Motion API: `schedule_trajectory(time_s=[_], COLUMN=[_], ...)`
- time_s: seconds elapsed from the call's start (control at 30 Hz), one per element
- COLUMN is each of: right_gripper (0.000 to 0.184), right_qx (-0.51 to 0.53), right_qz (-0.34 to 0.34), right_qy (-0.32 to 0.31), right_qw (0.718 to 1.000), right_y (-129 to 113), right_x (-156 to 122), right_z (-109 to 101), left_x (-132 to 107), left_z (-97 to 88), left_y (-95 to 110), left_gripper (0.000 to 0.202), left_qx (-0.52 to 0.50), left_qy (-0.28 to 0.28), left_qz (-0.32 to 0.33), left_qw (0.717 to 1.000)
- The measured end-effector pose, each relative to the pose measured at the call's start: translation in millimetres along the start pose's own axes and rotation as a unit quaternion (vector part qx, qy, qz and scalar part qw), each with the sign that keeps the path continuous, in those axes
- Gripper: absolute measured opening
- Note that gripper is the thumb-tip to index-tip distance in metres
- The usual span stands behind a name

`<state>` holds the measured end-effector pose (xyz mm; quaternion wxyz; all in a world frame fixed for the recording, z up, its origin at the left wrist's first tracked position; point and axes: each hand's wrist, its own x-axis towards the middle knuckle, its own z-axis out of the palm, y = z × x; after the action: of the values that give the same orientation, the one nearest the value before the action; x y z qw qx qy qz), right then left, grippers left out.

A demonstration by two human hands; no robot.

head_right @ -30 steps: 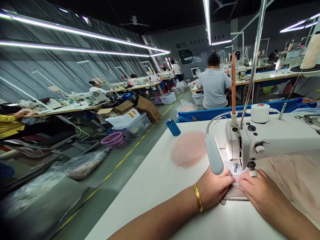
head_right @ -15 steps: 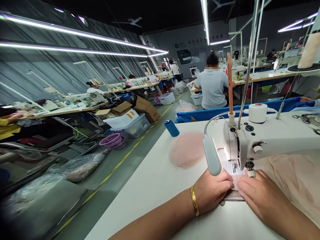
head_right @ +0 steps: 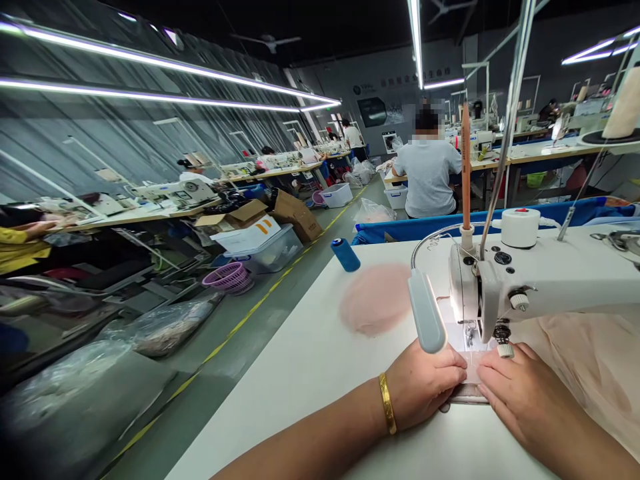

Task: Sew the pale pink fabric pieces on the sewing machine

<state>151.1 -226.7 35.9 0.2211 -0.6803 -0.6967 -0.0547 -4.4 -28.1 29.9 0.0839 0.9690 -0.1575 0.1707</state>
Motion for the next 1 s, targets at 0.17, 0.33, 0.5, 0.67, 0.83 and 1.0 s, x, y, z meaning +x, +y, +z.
schedule_trajectory(time_s=[0.17, 0.33, 0.5, 0.67, 0.83, 1.0], right_gripper=[0.033, 0.030, 0.030, 0.033, 0.036, 0.036], right_qx=[-0.024, -0.045, -0.038, -0.044, -0.061, -0.055], right_qz=[-0.004, 0.019, 0.058, 0.084, 0.089, 0.076], right_qy=[0.013, 0.003, 0.000, 0.034, 0.034, 0.050], right_qw=[1.000, 0.999, 0.998, 0.995, 0.994, 0.994], right_y=[4, 12, 20, 27, 30, 32], right_x=[-2, -7, -11, -15, -15, -15], right_z=[6, 16, 27, 39, 42, 40], left_x=[3, 6, 9, 12, 12, 18], left_z=[-1.6, 0.2, 2.6, 1.5, -0.5, -1.2], left_y=[-2, -7, -11, -12, -11, -14], left_gripper=[0.015, 0.017, 0.015, 0.017, 0.016, 0.030], left_qx=[0.010, 0.006, 0.031, 0.051, 0.040, -0.003], left_qy=[0.007, 0.013, 0.011, 0.014, 0.010, -0.007], left_qz=[-0.006, -0.017, -0.030, -0.045, -0.068, -0.160], left_qw=[1.000, 1.000, 0.999, 0.998, 0.997, 0.987])
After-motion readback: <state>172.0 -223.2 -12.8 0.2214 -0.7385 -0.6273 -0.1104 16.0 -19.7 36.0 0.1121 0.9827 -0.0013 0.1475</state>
